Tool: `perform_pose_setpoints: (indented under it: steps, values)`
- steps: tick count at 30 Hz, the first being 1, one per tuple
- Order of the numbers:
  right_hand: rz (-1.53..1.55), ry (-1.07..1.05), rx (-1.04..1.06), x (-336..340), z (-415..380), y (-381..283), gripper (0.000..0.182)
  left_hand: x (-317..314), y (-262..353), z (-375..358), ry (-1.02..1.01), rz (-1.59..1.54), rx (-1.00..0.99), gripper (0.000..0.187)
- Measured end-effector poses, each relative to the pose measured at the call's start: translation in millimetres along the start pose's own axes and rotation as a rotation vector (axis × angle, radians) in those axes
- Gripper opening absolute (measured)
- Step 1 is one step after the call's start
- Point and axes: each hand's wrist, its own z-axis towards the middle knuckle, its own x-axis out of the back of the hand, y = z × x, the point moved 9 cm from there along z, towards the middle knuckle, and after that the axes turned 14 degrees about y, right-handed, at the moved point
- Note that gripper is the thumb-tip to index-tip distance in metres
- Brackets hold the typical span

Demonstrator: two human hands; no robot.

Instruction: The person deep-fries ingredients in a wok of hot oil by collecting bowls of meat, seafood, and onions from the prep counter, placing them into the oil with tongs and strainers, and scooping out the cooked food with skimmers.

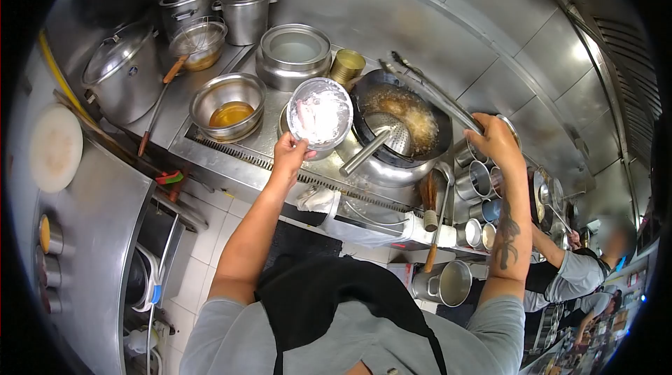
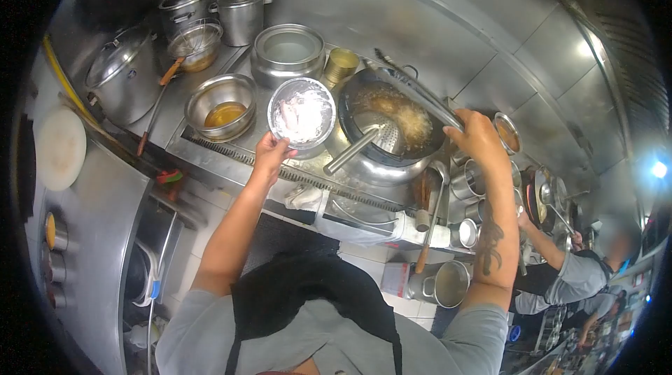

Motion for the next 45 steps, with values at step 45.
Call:
perform_pose_setpoints:
  steps: [45]
  values:
    - [-0.162, 0.114, 0.039, -78, 30, -8, 0.028, 25, 9, -2, 0.075, -0.011, 0.033, 0.013]
